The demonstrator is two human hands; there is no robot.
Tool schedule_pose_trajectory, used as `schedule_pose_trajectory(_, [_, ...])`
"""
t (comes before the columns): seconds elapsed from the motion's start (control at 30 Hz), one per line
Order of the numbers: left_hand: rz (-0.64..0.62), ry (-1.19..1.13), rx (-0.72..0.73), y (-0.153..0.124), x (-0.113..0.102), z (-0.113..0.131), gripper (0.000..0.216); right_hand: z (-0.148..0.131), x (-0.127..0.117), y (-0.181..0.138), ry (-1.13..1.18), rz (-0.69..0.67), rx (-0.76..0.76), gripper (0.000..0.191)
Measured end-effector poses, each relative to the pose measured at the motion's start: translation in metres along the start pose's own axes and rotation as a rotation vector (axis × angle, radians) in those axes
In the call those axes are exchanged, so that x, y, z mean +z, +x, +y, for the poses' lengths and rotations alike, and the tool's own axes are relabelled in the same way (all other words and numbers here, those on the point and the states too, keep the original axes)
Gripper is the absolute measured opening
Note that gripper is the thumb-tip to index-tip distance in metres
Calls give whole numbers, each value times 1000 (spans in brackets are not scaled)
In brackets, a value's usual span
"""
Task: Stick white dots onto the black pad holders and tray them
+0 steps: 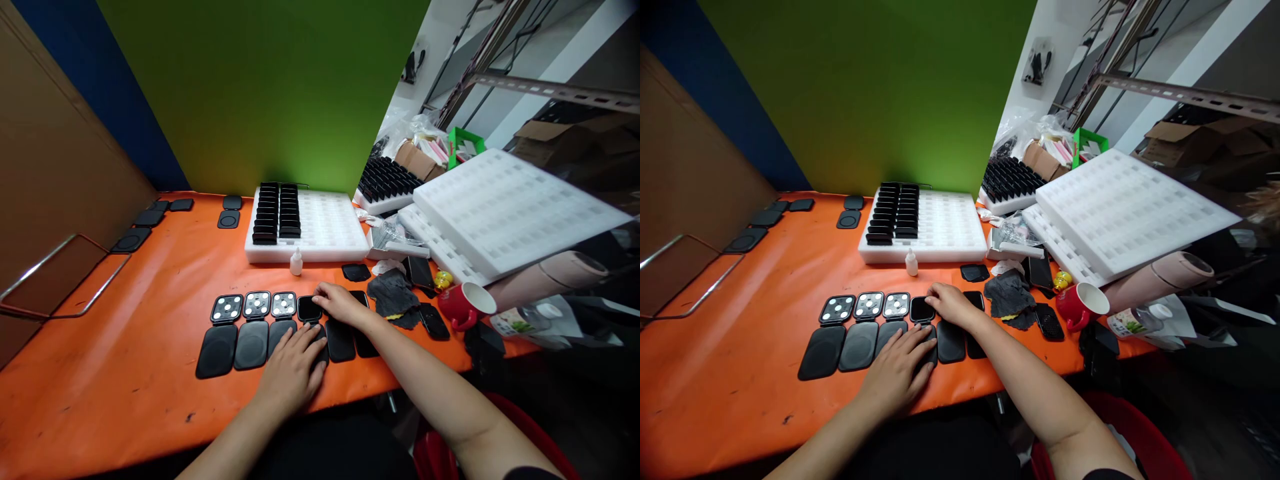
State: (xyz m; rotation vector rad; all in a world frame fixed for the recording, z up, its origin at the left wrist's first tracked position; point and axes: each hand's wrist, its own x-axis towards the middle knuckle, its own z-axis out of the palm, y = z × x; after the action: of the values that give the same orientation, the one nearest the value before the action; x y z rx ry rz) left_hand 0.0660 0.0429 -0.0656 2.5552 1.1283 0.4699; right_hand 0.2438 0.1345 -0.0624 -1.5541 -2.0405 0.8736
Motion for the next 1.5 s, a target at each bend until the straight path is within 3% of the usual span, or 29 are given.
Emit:
schedule_pose_trajectory(0.27, [16,-2,4,0,1,0,40,-5,-2,-1,-36,35,-29,2])
schedule_pose_trajectory(1.07, [-26,17,-6,1,0,0,40,6,1,-2,130,-49,37,8])
schedule_pose_trajectory(1.5, [-44,15,-24,0,-2,2,40,0,3,-7,55,-5,23,9])
